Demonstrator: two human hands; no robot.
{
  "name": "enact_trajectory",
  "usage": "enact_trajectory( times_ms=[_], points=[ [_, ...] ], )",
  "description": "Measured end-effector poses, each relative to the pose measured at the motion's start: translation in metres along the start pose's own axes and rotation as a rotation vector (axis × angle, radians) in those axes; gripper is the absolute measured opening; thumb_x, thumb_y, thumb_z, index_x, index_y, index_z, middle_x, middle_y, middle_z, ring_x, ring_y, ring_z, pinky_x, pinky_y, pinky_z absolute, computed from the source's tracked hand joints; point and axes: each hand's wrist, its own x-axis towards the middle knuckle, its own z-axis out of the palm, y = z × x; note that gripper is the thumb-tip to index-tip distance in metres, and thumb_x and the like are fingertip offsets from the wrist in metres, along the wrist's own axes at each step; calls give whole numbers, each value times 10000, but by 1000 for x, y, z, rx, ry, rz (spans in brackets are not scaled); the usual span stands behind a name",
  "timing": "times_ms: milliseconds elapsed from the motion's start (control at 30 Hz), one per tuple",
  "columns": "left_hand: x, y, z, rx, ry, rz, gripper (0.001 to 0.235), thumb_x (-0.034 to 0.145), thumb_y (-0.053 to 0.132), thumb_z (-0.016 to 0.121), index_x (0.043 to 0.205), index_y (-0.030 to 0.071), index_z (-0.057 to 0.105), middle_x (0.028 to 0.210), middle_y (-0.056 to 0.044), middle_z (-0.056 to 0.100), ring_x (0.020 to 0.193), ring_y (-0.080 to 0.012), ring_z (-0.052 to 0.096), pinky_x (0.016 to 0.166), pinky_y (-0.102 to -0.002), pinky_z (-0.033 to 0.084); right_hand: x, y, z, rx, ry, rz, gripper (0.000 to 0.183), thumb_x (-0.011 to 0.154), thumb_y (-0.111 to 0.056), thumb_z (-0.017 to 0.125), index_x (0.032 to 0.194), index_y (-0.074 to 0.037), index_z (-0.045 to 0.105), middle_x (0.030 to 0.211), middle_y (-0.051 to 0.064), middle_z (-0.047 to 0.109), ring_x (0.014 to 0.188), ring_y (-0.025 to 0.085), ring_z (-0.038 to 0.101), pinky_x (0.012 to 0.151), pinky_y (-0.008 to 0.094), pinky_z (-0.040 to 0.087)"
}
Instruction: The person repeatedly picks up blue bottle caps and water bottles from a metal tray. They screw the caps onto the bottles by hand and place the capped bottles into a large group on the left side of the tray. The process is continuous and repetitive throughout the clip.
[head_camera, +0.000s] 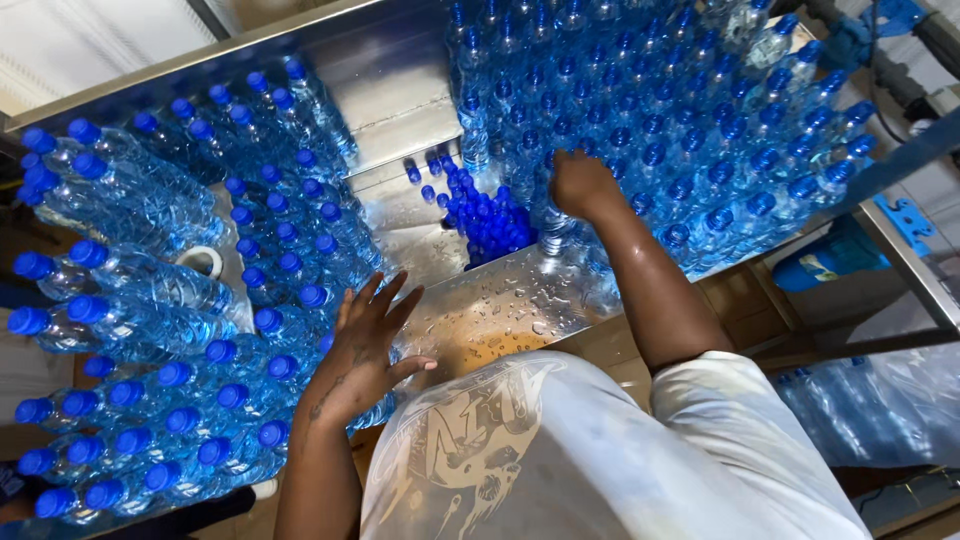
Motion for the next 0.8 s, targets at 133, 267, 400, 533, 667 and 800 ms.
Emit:
enact_trajectory(
  times_ms=[133, 267, 400, 533, 667, 800],
  points=[
    [6, -6, 1, -16, 2, 67, 968, 912, 583, 835, 1705, 187, 444, 1748, -163, 401, 1644, -491, 272, 1290, -751, 185, -9, 11, -2, 4, -7, -141, 384, 1048, -386, 673, 1139, -21, 749, 1139, 300, 757, 1051, 575, 769, 923, 661, 608],
    [8, -5, 10, -113, 18, 74, 965, 930, 560, 829, 1721, 191, 417, 1763, -157, 396, 1646, -491, 281, 1308, -715, 190, -37, 5, 13, 26, -6, -135, 350, 1109, -405, 611, 1106, -83, 749, 1118, 239, 763, 1055, 544, 775, 923, 653, 613],
    [14, -3, 18, -325, 129, 28, 874, 997, 606, 742, 1709, 195, 447, 1719, -167, 460, 1632, -457, 356, 1329, -658, 215, -75, -2, 22, 36, 65, -184, 374, 1155, -437, 535, 1153, -100, 698, 1134, 207, 708, 1019, 575, 766, 903, 691, 592],
    [36, 4, 25, -858, 328, -217, 749, 1031, 552, 657, 1651, 151, 530, 1626, -178, 578, 1521, -378, 537, 1292, -550, 378, -98, 6, -1, 413, 523, -521, 218, 1125, -323, 694, 1047, -122, 723, 1025, 142, 695, 947, 487, 747, 844, 589, 583],
    [63, -3, 40, -1806, 178, -640, 943, 985, 895, 407, 1586, 181, 539, 1386, -71, 669, 973, -288, 662, 869, -503, 609, -107, 5, 3, 925, 727, -730, 391, 1168, -364, 627, 1007, -67, 823, 988, 150, 745, 978, 342, 717, 976, 445, 557],
    [51, 14, 39, -1967, 117, -445, 983, 982, 876, 441, 1356, -1, 680, 1259, -284, 763, 1010, -444, 755, 918, -626, 615, -112, -42, 45, 1284, 607, -578, 496, 1207, -315, 421, 1181, 35, 770, 968, 209, 804, 1030, 298, 750, 1040, 420, 520]
  ],
)
